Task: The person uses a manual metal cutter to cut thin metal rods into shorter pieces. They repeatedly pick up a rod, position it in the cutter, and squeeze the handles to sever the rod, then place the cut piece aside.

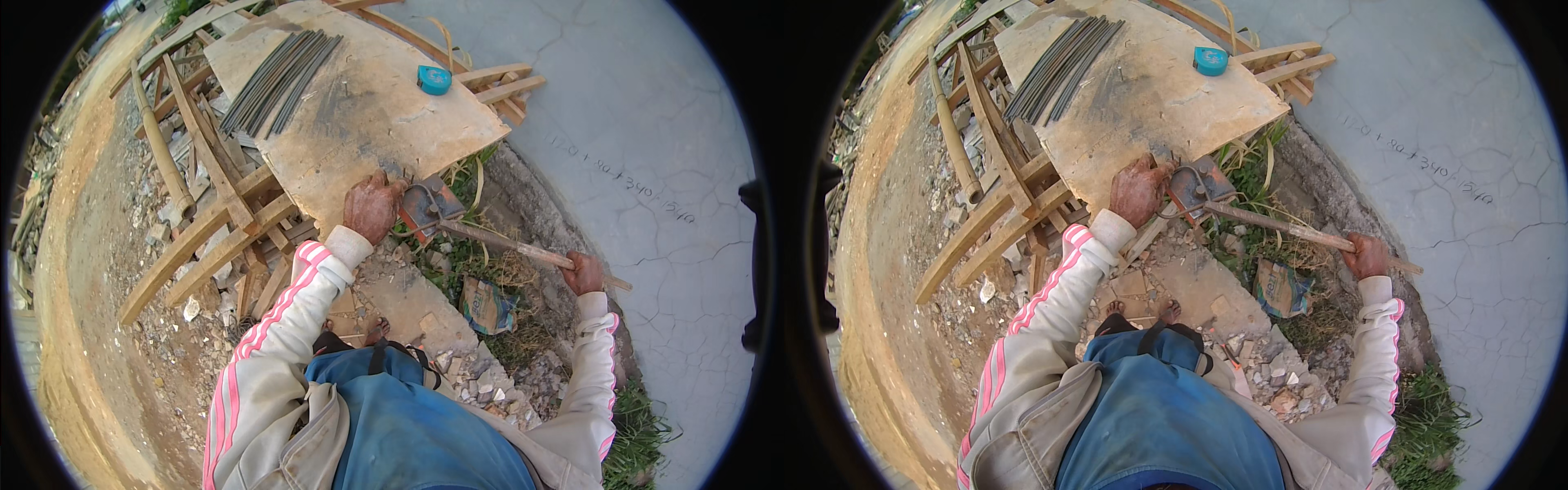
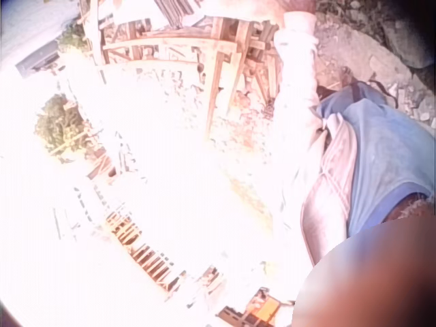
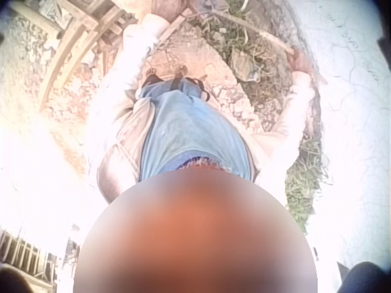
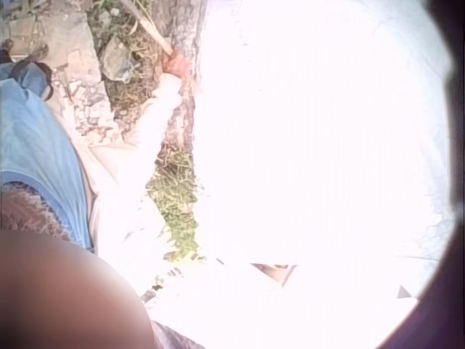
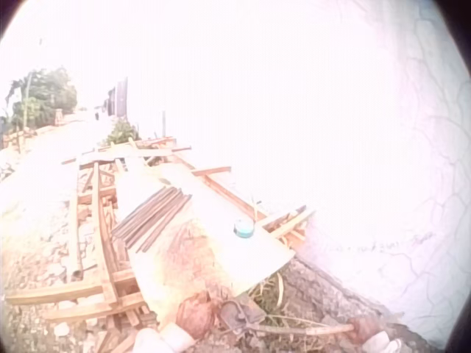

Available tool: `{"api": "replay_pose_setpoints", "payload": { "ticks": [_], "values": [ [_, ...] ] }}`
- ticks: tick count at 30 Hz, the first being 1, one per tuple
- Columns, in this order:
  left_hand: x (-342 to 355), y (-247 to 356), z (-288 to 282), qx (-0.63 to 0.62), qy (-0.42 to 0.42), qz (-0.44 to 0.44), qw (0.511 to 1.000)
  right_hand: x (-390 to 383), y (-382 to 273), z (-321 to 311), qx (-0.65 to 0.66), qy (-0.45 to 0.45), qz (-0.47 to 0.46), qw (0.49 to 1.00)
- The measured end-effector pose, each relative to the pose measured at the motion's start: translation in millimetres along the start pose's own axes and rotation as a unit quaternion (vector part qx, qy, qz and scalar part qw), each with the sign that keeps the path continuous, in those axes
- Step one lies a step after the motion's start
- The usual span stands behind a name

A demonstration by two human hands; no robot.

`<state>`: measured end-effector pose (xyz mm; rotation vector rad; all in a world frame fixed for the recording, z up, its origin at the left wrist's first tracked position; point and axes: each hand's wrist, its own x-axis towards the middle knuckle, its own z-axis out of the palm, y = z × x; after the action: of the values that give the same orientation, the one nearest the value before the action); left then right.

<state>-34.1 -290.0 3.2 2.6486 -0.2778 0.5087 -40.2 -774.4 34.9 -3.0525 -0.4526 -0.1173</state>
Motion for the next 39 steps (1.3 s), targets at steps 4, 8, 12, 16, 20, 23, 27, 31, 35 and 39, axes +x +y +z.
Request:
{"api": "replay_pose_setpoints", "payload": {
  "ticks": [4, 8, 12, 16, 20, 23, 27, 31, 35, 39],
  "values": [
    [-1.8, 3.1, -1.4, 0.008, 0.003, -0.008, 1.000, 3.4, -3.5, -3.4, -0.013, 0.010, -0.018, 1.000],
    [-0.8, 2.7, -0.9, 0.003, 0.005, -0.010, 1.000, 1.8, -9.0, 5.2, 0.009, 0.015, 0.000, 1.000],
    [-0.4, 0.9, 0.5, -0.005, 0.015, -0.001, 1.000, 3.0, -6.4, 12.2, 0.001, 0.045, -0.009, 0.999],
    [-0.3, -1.2, 1.1, -0.008, 0.016, 0.006, 1.000, 1.6, -4.0, 17.7, -0.007, 0.050, -0.015, 0.999],
    [-1.1, -0.2, 1.5, 0.002, 0.032, 0.010, 0.999, -3.3, -6.9, 24.4, 0.012, 0.041, -0.007, 0.999],
    [-0.8, -0.2, 0.8, 0.013, 0.028, 0.010, 0.999, -5.2, -8.4, 26.1, 0.011, 0.045, -0.002, 0.999],
    [-0.1, 0.1, 1.1, 0.008, 0.025, 0.006, 1.000, -5.7, -10.3, 24.6, 0.009, 0.051, 0.015, 0.999],
    [0.2, -0.8, 1.4, 0.006, 0.018, 0.007, 1.000, -7.9, -13.9, 23.4, 0.014, 0.067, 0.017, 0.998],
    [-0.1, -7.7, 2.7, -0.051, 0.006, -0.010, 0.999, -12.0, -17.0, 26.3, 0.000, 0.069, 0.036, 0.997],
    [7.0, -34.7, -0.3, -0.172, -0.081, -0.022, 0.981, -13.2, -17.9, 31.6, -0.007, 0.061, 0.063, 0.996]
  ]
}}
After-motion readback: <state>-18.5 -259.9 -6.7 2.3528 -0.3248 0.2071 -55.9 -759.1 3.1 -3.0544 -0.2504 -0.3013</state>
